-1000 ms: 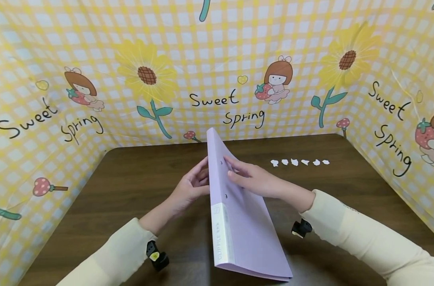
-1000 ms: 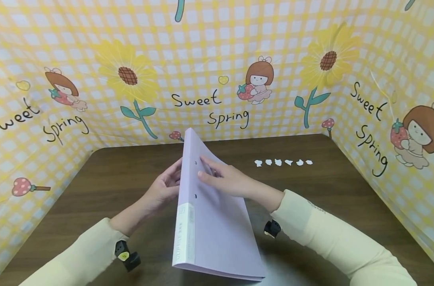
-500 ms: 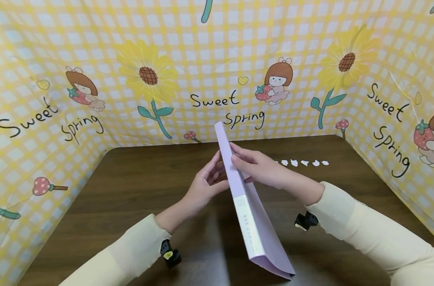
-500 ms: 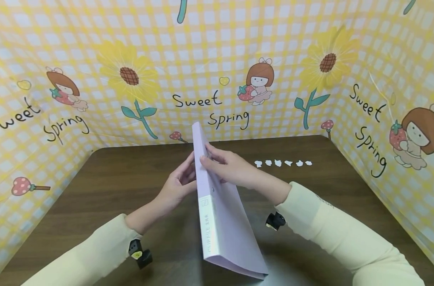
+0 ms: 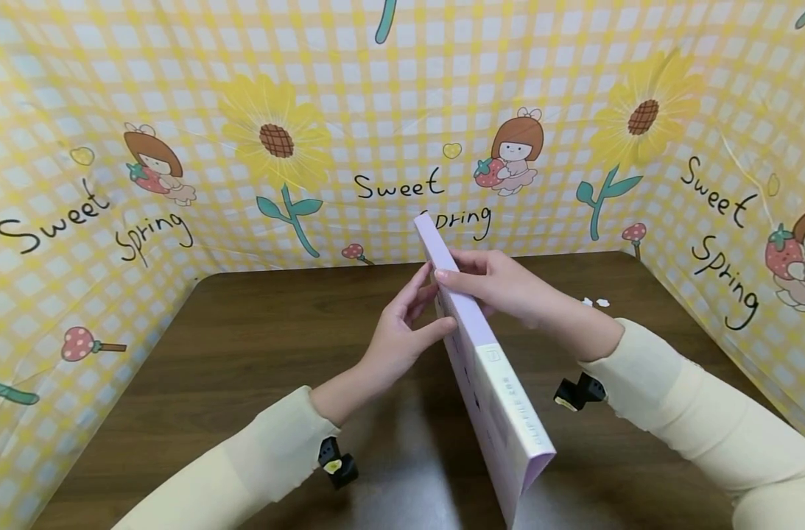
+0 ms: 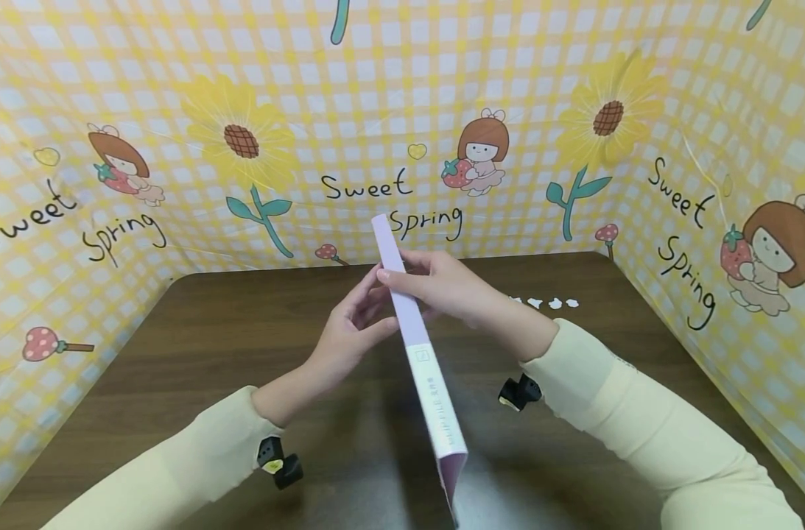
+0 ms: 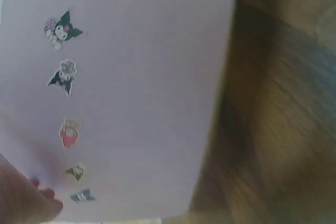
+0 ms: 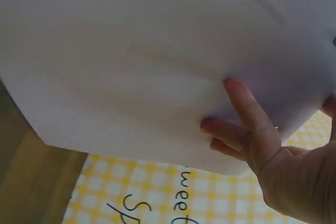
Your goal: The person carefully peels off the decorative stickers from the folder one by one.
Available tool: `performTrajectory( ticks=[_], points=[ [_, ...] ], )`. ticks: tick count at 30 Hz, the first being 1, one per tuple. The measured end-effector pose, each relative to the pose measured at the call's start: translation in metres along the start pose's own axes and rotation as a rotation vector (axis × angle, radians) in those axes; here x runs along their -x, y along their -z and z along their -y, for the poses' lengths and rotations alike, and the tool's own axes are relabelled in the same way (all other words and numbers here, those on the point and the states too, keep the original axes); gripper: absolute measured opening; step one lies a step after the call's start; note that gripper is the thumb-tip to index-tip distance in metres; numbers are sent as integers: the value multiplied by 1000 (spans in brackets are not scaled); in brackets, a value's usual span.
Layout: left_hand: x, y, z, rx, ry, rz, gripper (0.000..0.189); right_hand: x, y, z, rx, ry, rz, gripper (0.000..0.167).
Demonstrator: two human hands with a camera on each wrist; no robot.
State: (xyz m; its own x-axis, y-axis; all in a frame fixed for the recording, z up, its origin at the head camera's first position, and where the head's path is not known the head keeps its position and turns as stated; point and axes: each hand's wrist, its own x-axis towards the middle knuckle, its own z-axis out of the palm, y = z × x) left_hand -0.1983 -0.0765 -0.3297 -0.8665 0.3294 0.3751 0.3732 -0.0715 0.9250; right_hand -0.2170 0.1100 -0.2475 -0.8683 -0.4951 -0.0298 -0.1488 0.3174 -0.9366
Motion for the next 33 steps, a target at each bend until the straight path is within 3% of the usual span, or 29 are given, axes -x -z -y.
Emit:
performTrajectory(
  ticks=[4, 11, 16, 22, 27, 33],
  points=[
    [-2, -8, -6, -100, -8, -21, 85, 0, 4, 6, -8, -31, -27, 63],
    [0, -11, -8, -199, 53, -22, 80, 3, 11, 3, -78, -45, -9, 64],
    [-2, -7, -1, -220, -9, -14, 81, 4, 19, -4, -156, -51, -23, 67],
    [-1, 5, 13, -324, -88, 0, 80, 5, 21, -21, -308, -83, -38, 73],
    [7, 20, 27, -417, -75, -4, 74, 4, 18, -47, -472, -92, -87, 73],
    [18, 44, 46, -485, -58, -62, 71, 5, 15, -75, -696, -52, -72, 71]
  ],
)
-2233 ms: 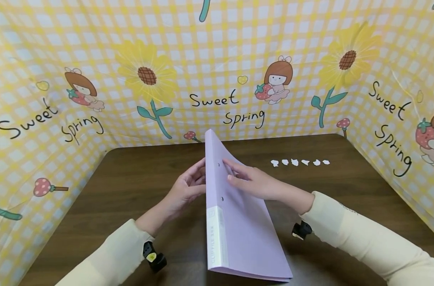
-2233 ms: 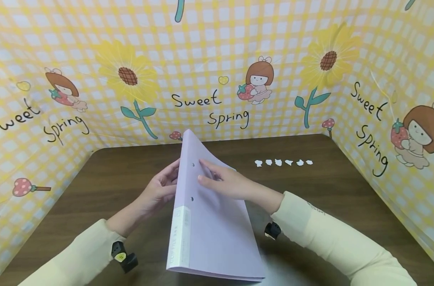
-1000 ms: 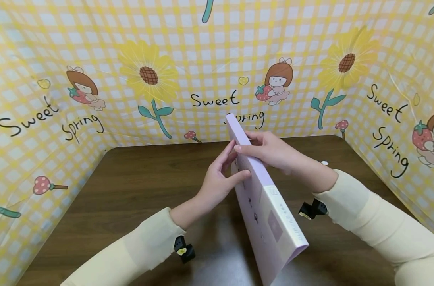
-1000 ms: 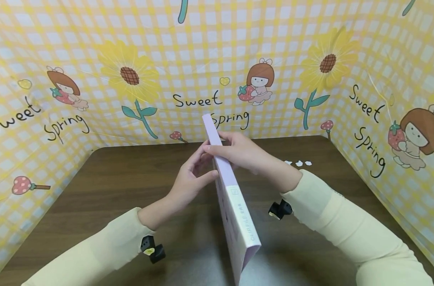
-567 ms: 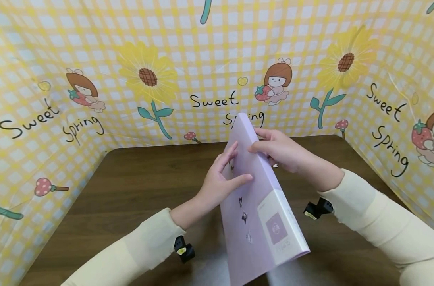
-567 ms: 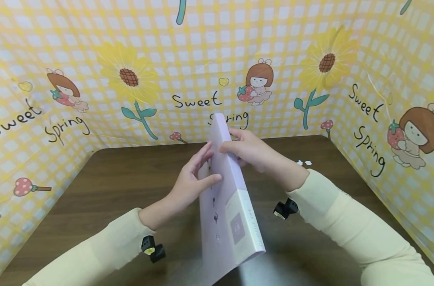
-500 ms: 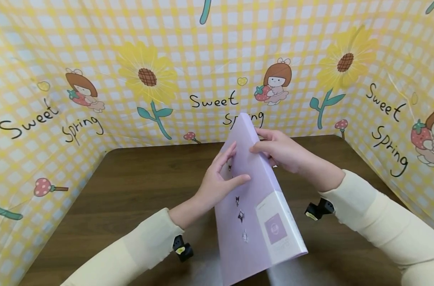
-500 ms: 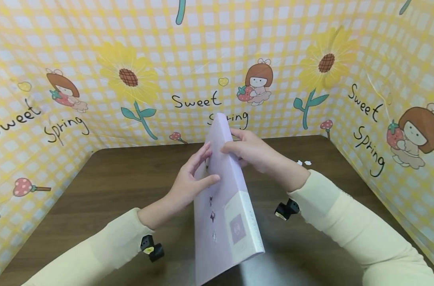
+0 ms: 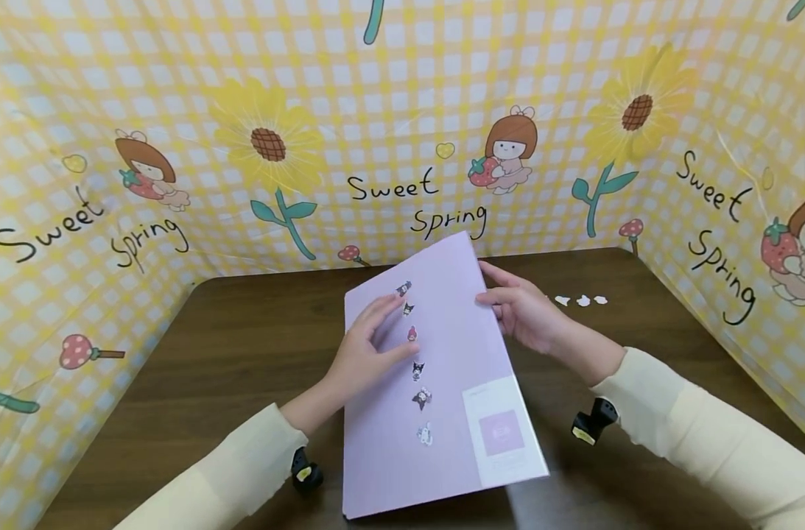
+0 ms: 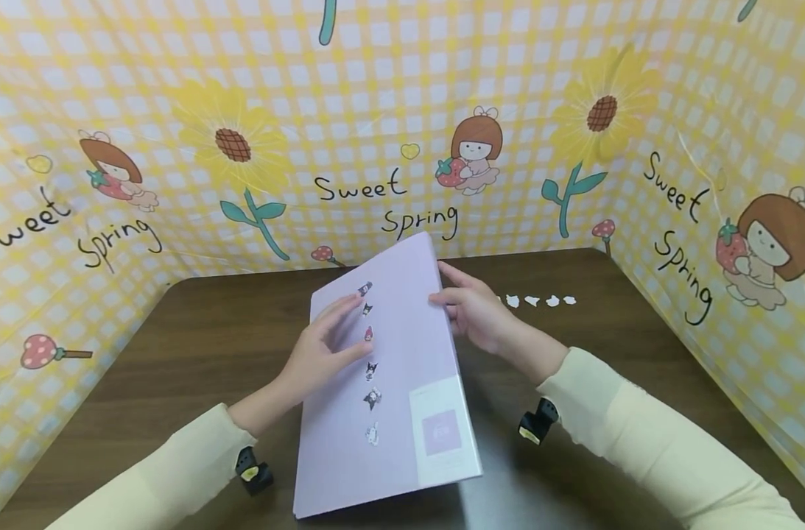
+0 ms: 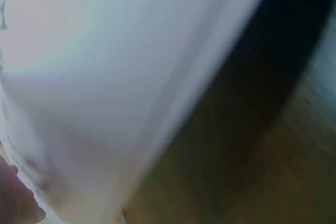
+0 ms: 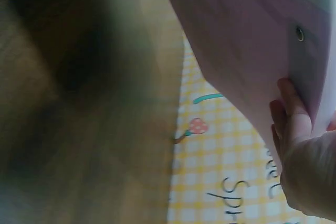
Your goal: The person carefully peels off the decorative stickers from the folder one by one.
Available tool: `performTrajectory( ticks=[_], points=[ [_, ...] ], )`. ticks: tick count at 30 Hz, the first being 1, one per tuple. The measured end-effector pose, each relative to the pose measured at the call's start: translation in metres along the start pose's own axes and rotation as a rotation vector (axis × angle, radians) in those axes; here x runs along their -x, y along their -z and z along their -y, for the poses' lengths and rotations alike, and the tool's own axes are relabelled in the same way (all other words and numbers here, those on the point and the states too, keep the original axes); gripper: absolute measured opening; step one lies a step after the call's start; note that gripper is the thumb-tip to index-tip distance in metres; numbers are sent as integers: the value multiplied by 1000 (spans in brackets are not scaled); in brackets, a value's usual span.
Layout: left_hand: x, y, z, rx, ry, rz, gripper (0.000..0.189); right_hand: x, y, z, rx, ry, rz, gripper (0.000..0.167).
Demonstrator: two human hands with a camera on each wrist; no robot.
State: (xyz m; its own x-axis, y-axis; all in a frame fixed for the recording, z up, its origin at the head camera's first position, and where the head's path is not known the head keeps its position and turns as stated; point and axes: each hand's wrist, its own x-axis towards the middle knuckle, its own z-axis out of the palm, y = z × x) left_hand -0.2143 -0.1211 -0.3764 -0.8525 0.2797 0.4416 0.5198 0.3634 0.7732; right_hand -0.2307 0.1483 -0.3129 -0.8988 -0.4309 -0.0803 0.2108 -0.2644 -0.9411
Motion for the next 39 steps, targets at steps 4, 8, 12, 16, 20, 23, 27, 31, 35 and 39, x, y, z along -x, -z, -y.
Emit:
performTrajectory(
  ticks=[4, 8, 12, 16, 20, 23, 27, 31, 35, 39],
  points=[
    [7, 12, 20, -38, 27, -34, 71, 0, 8, -13, -83, 14, 26, 70],
    [14, 26, 38, -47, 101, -61, 71, -1, 14, -25, -158, 11, 38, 71],
    [20, 38, 54, -5, 237, -92, 73, -2, 17, -35, -196, 9, 37, 71],
    [23, 45, 62, 107, 429, -106, 75, -4, 20, -43, -223, 1, 30, 71],
    [24, 48, 60, 205, 587, -103, 72, -5, 23, -50, -248, -4, 32, 71],
    [25, 49, 62, 232, 649, -110, 64, -7, 25, -55, -246, -1, 33, 72],
    [25, 48, 71, 227, 666, -124, 56, -10, 29, -63, -198, 5, 16, 73],
    [25, 49, 73, 219, 667, -125, 56, -13, 34, -70, -91, -7, -16, 74],
    [26, 49, 75, 203, 662, -124, 56, -14, 41, -77, 85, -12, -55, 75],
    [26, 49, 78, 196, 641, -109, 56, -15, 47, -82, 254, -19, -100, 77]
  ],
)
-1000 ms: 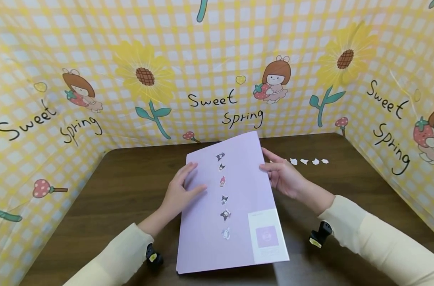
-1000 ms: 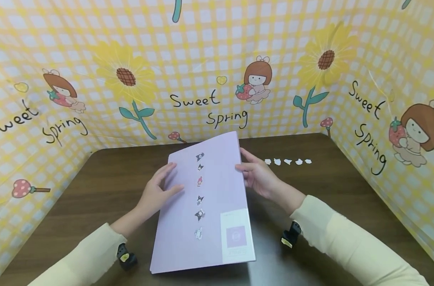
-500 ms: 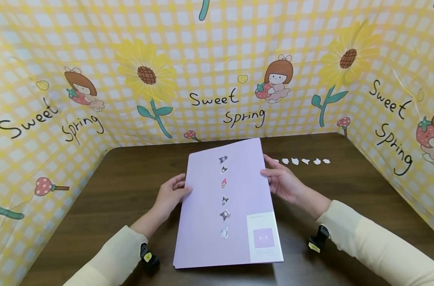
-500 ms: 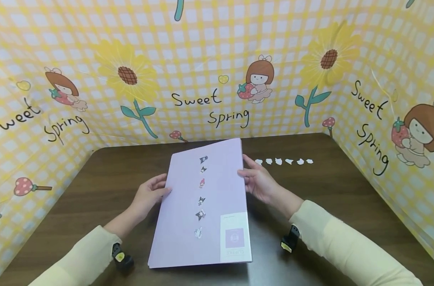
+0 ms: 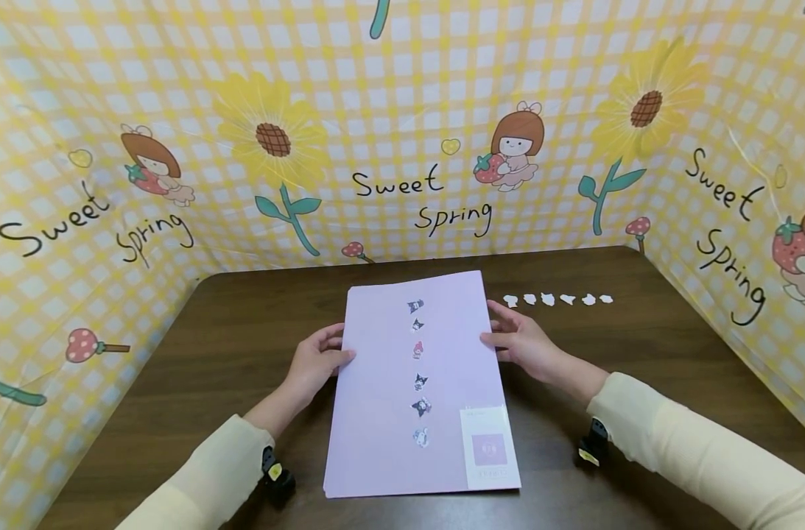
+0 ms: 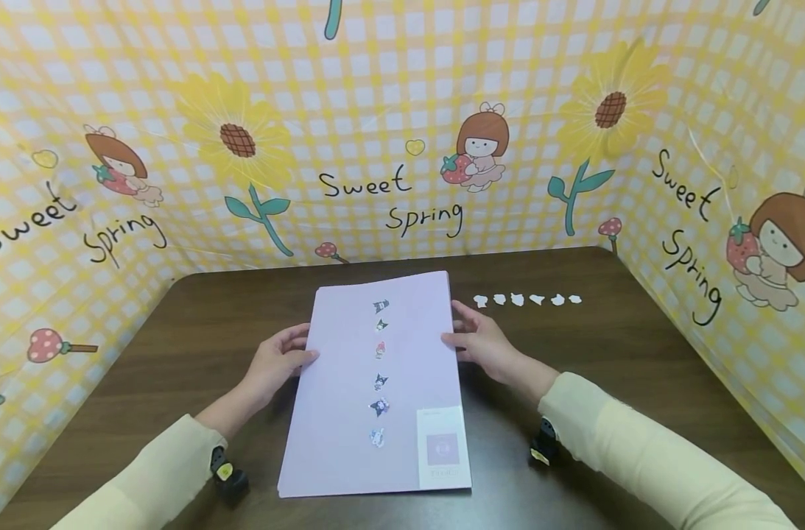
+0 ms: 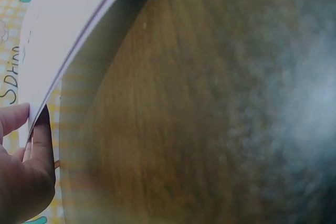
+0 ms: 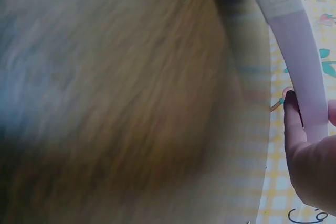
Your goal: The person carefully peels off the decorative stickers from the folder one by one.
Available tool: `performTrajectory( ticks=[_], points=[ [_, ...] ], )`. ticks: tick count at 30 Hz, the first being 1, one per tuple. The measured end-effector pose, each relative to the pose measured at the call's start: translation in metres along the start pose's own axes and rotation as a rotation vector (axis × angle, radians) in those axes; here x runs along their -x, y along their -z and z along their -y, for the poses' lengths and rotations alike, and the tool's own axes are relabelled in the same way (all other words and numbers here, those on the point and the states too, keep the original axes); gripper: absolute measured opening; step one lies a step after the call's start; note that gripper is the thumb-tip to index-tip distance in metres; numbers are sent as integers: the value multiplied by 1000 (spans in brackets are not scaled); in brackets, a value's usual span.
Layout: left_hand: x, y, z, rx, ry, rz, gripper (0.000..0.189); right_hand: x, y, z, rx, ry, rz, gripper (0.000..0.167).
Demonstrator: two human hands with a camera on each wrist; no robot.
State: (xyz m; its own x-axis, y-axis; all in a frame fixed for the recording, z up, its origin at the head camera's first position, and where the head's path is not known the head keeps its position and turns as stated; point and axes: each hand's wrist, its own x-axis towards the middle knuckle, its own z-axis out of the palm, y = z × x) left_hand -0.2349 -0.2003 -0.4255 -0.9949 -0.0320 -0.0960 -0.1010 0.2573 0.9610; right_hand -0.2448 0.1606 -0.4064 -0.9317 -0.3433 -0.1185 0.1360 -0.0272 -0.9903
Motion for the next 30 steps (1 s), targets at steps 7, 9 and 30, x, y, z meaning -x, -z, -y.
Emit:
performTrajectory(
  ticks=[7, 9, 30],
  points=[
    [-4, 0, 3, -70, -18, 7, 54, -5, 7, -7, 195, 3, 18, 85],
    [-5, 0, 4, -118, -25, 6, 53, -7, 8, -9, 238, 5, 29, 86],
    [-7, 7, 8, -455, -126, 78, 54, -13, 6, -14, 417, -13, 22, 89]
  ],
)
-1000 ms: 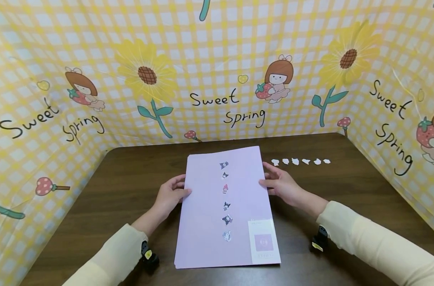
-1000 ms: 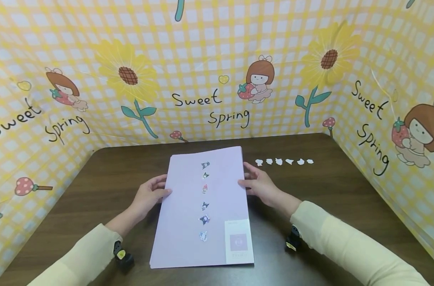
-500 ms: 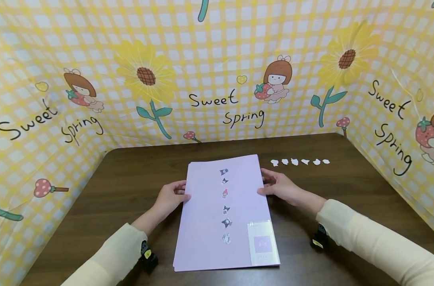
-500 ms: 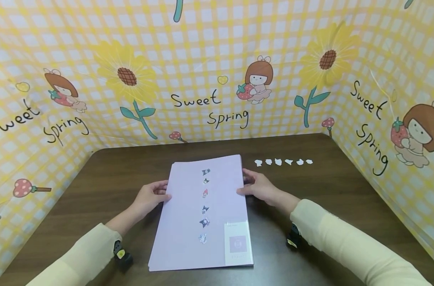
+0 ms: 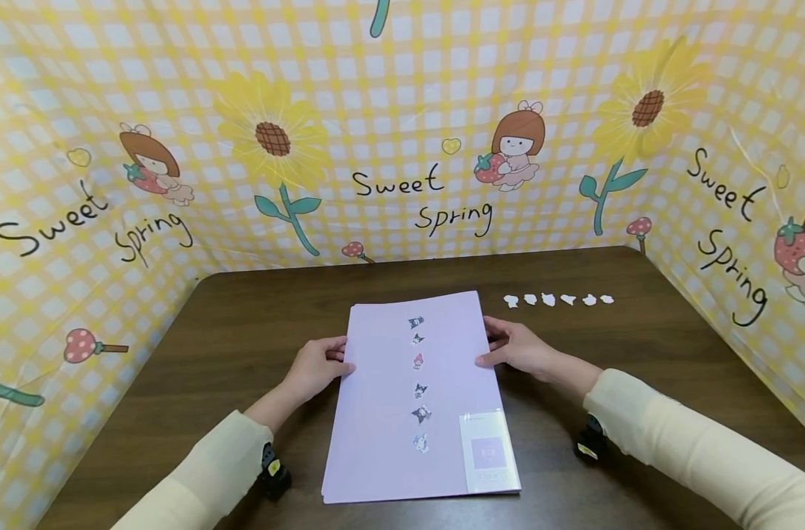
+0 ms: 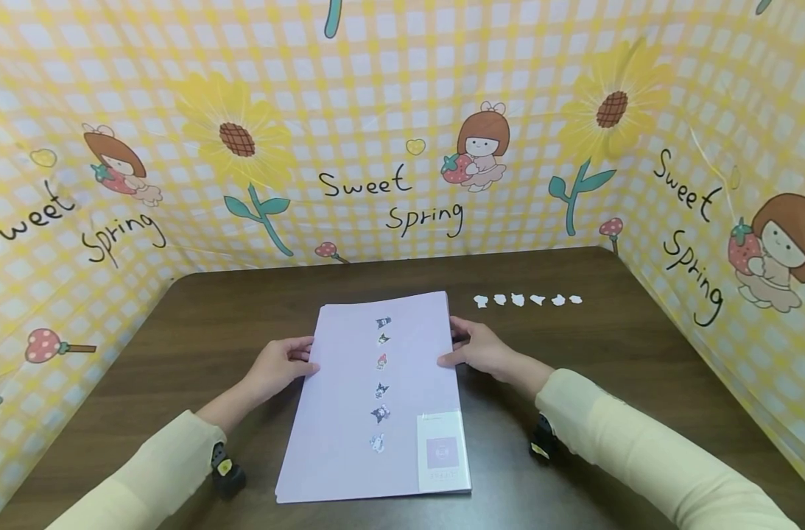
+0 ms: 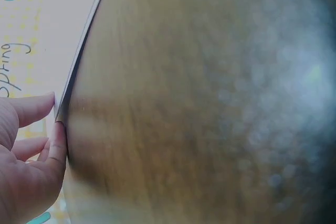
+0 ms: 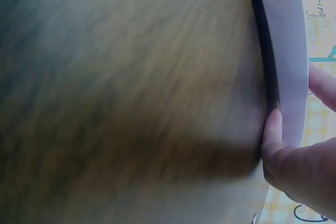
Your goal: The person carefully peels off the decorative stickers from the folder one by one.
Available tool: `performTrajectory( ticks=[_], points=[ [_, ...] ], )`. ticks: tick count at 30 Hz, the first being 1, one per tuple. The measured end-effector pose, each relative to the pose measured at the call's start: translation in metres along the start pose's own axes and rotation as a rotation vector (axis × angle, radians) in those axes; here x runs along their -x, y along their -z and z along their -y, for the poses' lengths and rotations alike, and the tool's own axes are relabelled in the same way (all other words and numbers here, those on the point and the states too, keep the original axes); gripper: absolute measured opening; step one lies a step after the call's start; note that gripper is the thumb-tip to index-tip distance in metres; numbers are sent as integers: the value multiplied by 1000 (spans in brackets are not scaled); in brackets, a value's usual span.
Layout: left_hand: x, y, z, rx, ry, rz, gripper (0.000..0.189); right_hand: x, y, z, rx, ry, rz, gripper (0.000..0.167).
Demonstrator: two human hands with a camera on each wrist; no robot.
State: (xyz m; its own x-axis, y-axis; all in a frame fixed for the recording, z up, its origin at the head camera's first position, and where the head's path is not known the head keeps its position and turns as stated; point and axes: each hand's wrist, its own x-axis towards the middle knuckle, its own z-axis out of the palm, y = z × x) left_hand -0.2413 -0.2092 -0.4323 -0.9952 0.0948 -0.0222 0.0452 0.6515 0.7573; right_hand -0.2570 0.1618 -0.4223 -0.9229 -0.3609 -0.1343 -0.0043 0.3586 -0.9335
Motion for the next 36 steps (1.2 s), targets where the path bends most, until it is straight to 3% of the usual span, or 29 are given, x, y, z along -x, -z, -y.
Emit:
performTrajectory(
  ticks=[18, 36],
  points=[
    [2, -3, -2, -49, -11, -25, 50, 0, -6, -1, 44, -49, -67, 80],
    [2, 1, -5, 0, -9, -7, 49, 6, 3, 6, 33, -30, -14, 79]
  ],
)
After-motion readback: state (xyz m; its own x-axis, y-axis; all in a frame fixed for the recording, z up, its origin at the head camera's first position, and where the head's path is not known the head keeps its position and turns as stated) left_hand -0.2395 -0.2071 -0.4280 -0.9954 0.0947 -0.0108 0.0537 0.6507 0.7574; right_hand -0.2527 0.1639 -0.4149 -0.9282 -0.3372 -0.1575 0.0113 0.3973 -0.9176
